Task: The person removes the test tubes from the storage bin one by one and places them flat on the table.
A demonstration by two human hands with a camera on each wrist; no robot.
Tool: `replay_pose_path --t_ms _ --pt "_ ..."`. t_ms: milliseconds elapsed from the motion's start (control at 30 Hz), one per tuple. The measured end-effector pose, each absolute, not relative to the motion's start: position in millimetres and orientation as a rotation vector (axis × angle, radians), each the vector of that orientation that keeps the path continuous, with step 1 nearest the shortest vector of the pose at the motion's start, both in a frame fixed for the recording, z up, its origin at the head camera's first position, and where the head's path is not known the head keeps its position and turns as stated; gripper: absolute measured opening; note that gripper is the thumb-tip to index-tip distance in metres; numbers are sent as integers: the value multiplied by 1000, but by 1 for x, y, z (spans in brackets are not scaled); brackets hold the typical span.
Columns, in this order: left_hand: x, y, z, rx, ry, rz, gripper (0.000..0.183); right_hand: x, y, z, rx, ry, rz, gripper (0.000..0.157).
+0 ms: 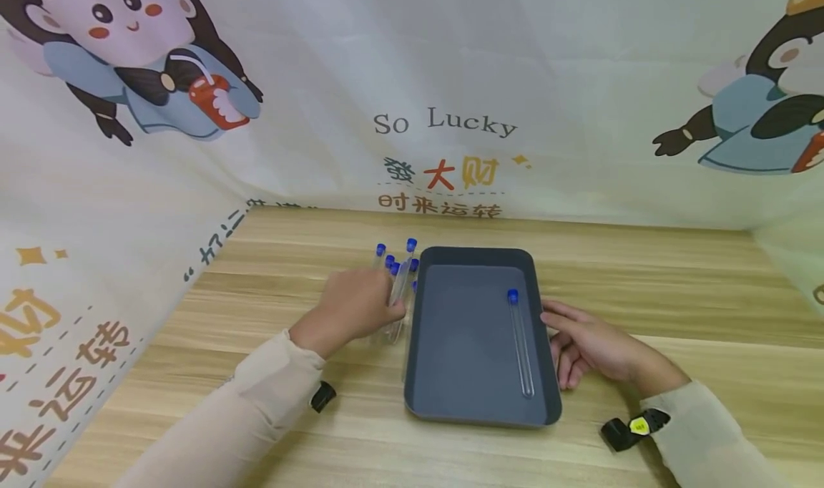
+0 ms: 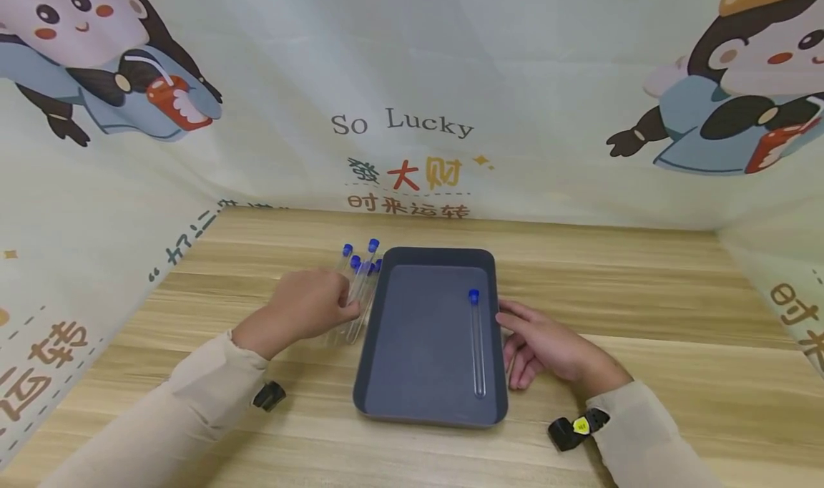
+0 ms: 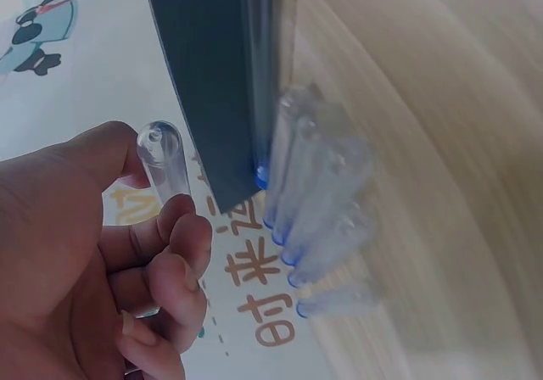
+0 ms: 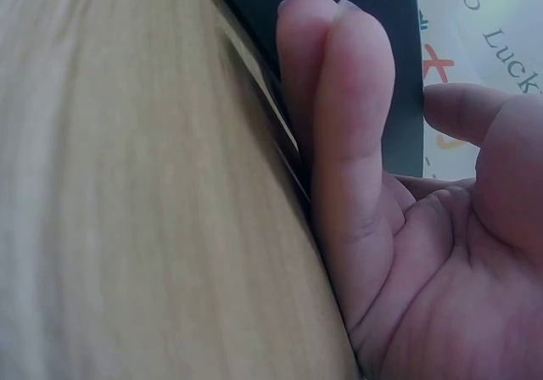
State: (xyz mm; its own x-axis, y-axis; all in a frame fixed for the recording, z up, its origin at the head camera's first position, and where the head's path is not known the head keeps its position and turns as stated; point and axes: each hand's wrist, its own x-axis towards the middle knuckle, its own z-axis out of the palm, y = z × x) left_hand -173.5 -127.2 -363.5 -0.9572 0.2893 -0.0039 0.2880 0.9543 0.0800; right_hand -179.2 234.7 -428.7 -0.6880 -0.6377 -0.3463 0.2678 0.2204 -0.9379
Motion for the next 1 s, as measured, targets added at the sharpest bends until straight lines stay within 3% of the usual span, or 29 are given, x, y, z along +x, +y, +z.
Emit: replay_pose_path --t_ms 1000 --pt "-181 -174 -371 279 3050 95 48 -176 234 -428 -331 1782 -1553 75"
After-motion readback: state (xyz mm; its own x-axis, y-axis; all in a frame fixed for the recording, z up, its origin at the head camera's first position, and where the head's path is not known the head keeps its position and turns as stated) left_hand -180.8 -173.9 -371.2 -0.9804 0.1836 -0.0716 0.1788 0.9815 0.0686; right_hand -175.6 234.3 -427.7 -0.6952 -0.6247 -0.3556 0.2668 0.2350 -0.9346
